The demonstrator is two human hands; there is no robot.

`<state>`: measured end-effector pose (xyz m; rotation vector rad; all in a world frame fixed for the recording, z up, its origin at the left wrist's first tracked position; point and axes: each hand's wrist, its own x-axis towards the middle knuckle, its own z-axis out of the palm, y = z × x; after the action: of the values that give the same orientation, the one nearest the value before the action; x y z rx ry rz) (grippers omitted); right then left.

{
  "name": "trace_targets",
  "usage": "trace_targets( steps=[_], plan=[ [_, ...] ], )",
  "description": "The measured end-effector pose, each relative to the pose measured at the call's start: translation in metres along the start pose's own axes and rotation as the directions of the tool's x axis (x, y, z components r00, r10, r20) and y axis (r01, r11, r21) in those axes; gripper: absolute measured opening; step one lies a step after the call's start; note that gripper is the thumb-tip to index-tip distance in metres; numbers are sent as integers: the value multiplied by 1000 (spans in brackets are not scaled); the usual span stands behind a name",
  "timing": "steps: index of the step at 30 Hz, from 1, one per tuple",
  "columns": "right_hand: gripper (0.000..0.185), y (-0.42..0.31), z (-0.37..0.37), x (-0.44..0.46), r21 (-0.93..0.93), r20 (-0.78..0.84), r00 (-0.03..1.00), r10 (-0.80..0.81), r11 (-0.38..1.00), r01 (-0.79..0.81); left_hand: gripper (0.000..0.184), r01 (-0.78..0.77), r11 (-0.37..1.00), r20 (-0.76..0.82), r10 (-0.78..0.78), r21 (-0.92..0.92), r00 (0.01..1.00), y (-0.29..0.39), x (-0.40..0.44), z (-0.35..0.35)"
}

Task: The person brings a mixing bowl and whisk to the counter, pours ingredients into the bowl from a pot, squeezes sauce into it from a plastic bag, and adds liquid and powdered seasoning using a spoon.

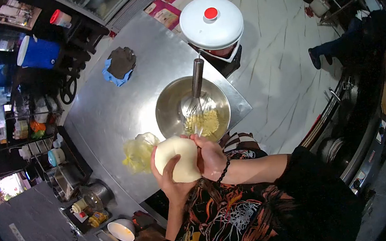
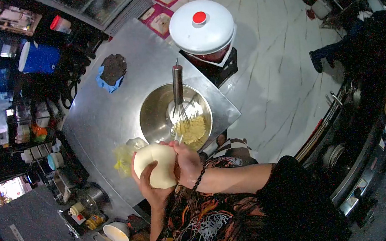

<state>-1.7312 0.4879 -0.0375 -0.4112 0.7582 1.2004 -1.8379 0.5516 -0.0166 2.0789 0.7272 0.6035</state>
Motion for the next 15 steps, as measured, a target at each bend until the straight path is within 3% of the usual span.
trace_targets(
  steps=[2, 3, 8, 15],
  plan=[
    [30, 4, -2, -1, -39, -10, 998, -64, 997, 64, 50, -15, 984, -67, 28, 176, 997, 3, 1, 2],
    [27, 6, -3, -1, -90, -18, 992, -128, 988, 126, 42, 14, 985, -99, 3, 171, 995, 6, 2, 2],
    [30, 7, -7, 6, -94, 56, 989, -138, 985, 143, 35, 12, 982, -115, 10, 186, 993, 11, 5, 1],
    [33, 3, -4, 9, 22, -20, 994, -103, 994, 104, 28, 27, 981, -134, -1, 194, 991, 16, 14, 5]
  ],
)
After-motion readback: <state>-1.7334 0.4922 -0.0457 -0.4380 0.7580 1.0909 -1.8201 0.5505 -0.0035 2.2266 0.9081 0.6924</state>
